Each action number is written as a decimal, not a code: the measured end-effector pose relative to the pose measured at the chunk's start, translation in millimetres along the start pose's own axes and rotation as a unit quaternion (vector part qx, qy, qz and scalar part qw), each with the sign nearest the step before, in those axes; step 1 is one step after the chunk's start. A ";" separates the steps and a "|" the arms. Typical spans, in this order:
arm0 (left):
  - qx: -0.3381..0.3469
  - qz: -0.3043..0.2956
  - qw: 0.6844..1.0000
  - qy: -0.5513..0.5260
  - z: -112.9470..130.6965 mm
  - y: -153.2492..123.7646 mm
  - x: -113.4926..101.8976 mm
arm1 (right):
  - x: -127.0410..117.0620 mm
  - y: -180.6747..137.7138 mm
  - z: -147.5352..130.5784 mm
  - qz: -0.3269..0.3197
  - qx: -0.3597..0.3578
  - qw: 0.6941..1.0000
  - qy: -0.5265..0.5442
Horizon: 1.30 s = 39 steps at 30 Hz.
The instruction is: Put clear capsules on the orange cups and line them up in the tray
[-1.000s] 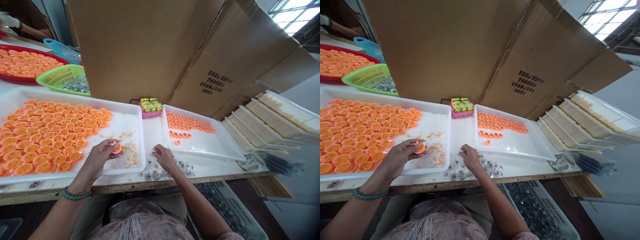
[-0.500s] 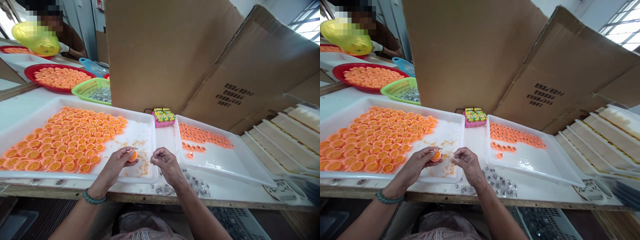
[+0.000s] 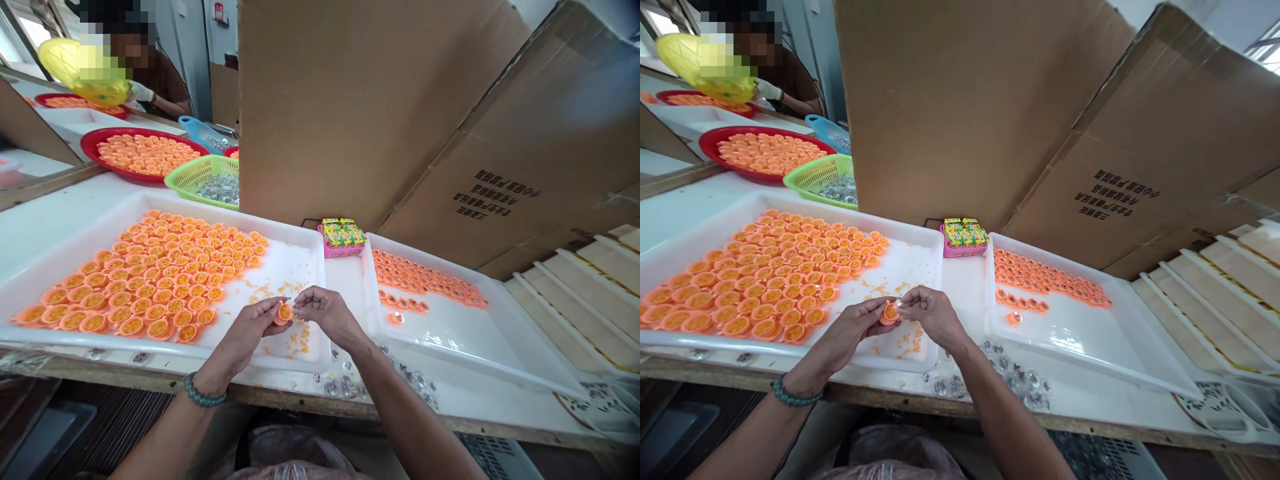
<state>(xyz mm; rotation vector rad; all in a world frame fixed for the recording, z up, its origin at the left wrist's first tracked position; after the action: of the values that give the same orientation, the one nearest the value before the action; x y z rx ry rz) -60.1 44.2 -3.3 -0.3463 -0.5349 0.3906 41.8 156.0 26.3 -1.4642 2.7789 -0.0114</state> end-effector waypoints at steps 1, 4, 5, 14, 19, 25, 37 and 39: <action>0.002 -0.006 1.000 0.005 -0.1 0.1 0.4 | 1.2 2.1 2.0 -0.008 0.005 1.000 -0.008; 0.017 -0.024 0.999 0.019 0.3 -0.1 1.4 | 3.5 5.7 7.5 -0.009 0.016 1.000 -0.016; 0.021 -0.025 0.999 0.024 0.3 0.0 1.3 | 4.1 6.2 8.7 -0.007 0.018 1.000 -0.014; 0.025 -0.019 0.998 0.047 -1.6 2.1 1.2 | 8.7 4.9 5.7 -0.008 0.017 1.000 -0.018; 0.039 -0.019 0.997 0.058 -2.6 1.0 0.8 | 10.2 7.4 2.2 -0.006 0.018 0.999 -0.041; 0.049 -0.036 0.997 0.045 1.9 -4.6 2.4 | 9.3 7.0 -2.3 -0.008 0.038 0.998 -0.041; 0.078 -0.038 0.988 0.131 2.6 -7.0 5.2 | 12.7 -0.7 3.4 0.012 0.048 0.998 -0.033; 0.077 -0.033 0.989 0.118 3.4 -7.0 5.7 | 12.2 -2.7 4.5 0.026 0.039 0.999 -0.025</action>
<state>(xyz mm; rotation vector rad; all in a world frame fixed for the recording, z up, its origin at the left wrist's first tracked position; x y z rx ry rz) -55.6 41.3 4.7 -0.2208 -0.2815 0.3187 37.1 144.4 21.9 -1.3539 2.7425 -0.0799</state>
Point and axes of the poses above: each hand's wrist, its own y-axis towards the middle knuckle, its own x-axis out of the palm, z = x × y, the point moved 4 cm from there along y, towards the middle knuckle, and after that the axes turned 8 degrees about -x, right-handed, at the moved point
